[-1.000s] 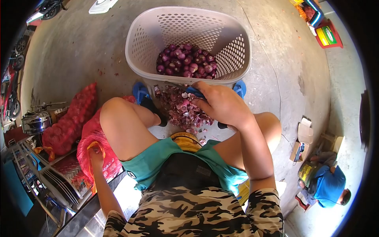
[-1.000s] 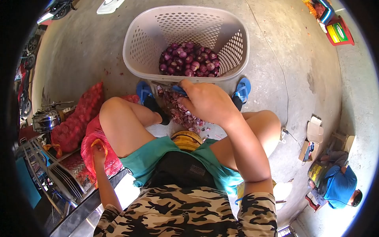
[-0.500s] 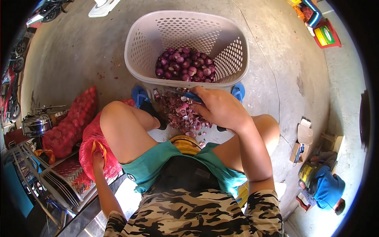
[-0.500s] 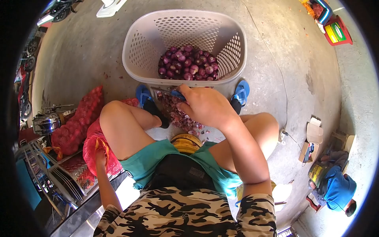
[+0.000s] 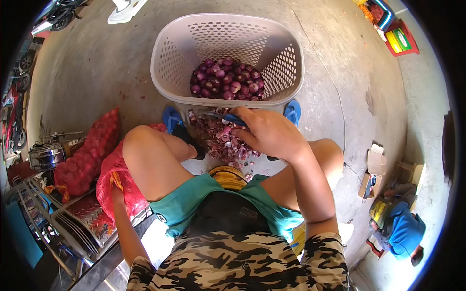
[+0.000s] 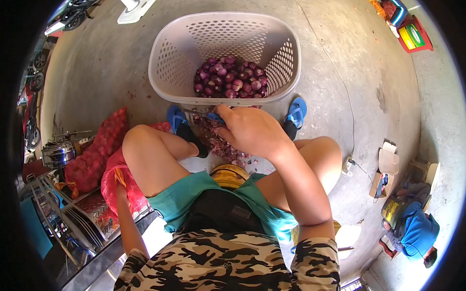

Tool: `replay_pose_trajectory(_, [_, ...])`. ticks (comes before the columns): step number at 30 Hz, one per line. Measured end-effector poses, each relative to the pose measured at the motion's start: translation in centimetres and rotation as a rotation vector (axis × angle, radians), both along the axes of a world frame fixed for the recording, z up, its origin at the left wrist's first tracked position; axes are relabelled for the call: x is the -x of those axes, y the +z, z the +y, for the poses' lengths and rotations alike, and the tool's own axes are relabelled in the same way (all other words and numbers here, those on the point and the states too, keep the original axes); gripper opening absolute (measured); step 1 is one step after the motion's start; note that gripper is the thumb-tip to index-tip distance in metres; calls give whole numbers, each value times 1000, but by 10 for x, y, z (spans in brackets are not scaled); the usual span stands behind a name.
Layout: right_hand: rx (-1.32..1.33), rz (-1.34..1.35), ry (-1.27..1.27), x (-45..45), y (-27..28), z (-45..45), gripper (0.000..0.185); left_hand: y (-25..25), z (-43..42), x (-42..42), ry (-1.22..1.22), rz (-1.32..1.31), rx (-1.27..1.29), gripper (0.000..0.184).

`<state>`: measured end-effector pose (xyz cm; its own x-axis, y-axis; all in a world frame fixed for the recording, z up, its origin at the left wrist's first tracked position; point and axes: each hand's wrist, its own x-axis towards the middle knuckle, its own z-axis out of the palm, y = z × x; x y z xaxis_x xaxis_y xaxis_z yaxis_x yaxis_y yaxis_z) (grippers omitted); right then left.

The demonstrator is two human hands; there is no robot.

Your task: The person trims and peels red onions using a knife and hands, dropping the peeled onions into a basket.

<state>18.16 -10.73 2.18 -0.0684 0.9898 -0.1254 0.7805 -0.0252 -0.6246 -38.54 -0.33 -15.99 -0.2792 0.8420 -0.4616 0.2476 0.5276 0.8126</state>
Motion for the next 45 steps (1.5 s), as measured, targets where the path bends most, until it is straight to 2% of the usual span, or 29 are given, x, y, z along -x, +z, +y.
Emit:
replay_pose_trajectory(1, [-1,-1,2,0,0,0,34,7,-3,-13,38,-48,-1,39])
replay_pose_trajectory(3, [4,1,6,1,-1,1,34,9,-4,-15,-163,141,19,32])
replay_pose_trajectory(5, [6,1,5,2,0,1,34,-7,-1,4,-637,612,58,25])
replay_pose_trajectory(6, [5,3,4,2,-1,2,34,-9,-1,-2,-615,788,36,22])
replay_pose_trajectory(9, [25,5,-3,2,-3,2,33,-3,-3,-28,-607,967,207,24])
replay_pose_trajectory(12, [63,-10,-4,3,0,4,34,1,-5,-41,-457,1013,173,26])
replay_pose_trajectory(15, [55,-11,-7,4,2,5,35,-6,-8,-36,-413,1064,96,43])
replay_pose_trajectory(18, [21,-20,8,4,-2,5,35,-21,-2,-21,-404,1068,164,41])
replay_pose_trajectory(21, [20,-22,5,4,0,5,34,-32,5,-8,-445,1083,64,35])
replay_pose_trajectory(22, [26,-18,1,4,1,5,34,-69,9,27,-472,1133,-89,31])
replay_pose_trajectory(23, [11,-16,1,4,0,5,34,-83,11,40,-513,1113,-120,30])
replay_pose_trajectory(26, [-8,-10,5,3,-2,4,34,-89,17,48,-610,1009,-153,27])
replay_pose_trajectory(28, [22,-9,4,2,1,3,34,-70,13,37,-653,878,-96,24])
replay_pose_trajectory(31, [0,-7,11,2,-2,1,34,29,-14,-52,-476,1083,74,23])
replay_pose_trajectory(34, [-29,-37,18,2,-4,0,35,36,-17,-26,-724,694,12,27])
replay_pose_trajectory(35, [-38,-23,20,2,-4,0,34,38,-19,-20,-750,640,94,29])
replay_pose_trajectory(37, [-55,6,25,2,-6,-1,34,95,-30,-45,-799,530,259,32])
replay_pose_trajectory(40, [-45,18,31,3,-4,-1,33,163,-46,-73,-679,106,316,33])
replay_pose_trajectory(43, [-26,8,25,3,1,0,35,224,-44,-111,-701,-235,268,33])
replay_pose_trajectory(44, [-49,18,16,3,0,0,35,233,-42,-124,-734,-196,163,39])
replay_pose_trajectory(45, [-73,29,9,2,-3,1,36,238,-37,-141,-732,-279,116,41])
